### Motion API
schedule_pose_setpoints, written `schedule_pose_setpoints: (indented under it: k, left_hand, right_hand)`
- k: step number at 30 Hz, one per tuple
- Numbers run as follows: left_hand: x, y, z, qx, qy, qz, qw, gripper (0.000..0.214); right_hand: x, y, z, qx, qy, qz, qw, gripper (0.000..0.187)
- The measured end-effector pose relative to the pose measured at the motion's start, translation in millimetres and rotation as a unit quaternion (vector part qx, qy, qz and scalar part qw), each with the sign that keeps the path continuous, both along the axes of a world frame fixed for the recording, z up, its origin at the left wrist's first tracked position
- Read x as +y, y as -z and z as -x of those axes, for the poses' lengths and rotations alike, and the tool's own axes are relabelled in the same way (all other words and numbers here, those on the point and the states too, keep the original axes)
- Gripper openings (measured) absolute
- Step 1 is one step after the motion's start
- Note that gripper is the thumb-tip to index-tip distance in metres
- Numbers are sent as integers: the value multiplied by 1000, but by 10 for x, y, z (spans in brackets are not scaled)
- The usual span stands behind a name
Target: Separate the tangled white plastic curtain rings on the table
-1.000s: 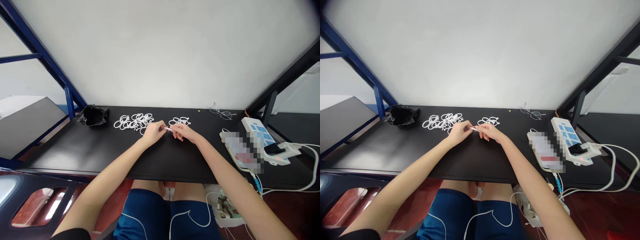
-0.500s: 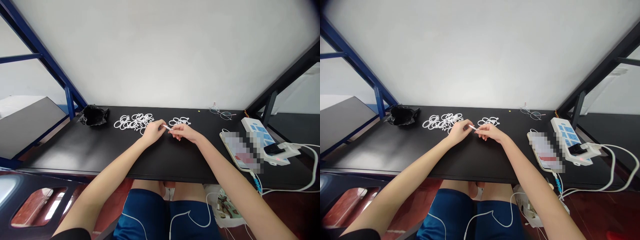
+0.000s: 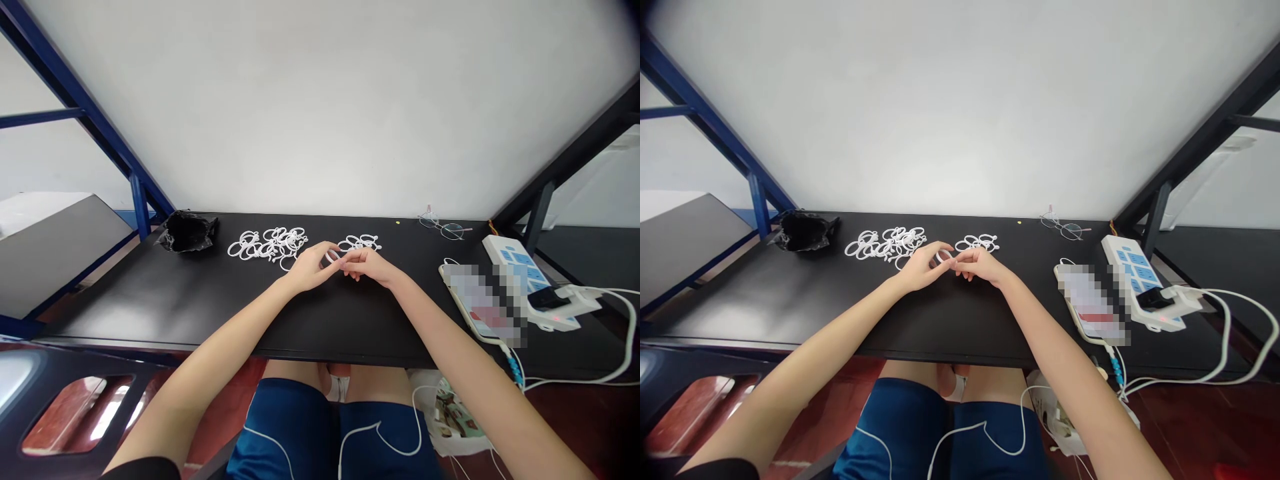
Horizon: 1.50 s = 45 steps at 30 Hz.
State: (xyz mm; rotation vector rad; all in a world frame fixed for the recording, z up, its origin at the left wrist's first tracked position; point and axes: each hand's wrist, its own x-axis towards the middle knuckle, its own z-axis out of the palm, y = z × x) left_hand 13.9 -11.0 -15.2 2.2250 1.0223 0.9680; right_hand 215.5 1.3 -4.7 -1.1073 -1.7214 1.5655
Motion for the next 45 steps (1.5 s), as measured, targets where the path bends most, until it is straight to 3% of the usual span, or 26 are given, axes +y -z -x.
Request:
schedule_pose_setpoints:
  k: [19, 26, 38, 45]
  left_hand:
    - [18, -21, -6, 28, 3, 5, 1000, 22]
    - [1, -51, 13, 42, -15, -16, 999, 31]
    - [-20, -88, 14, 48, -46, -51, 996, 29]
    - [-23, -65, 25, 104, 2, -4, 995, 43]
  right_hand:
    - [54, 88, -43, 45, -17, 10, 999, 28]
    - [47, 92, -36, 72, -33, 32, 996, 28]
    - [32, 76, -3, 82, -22, 40, 996, 28]
    - [-20, 75, 99, 98, 34, 16, 994, 31]
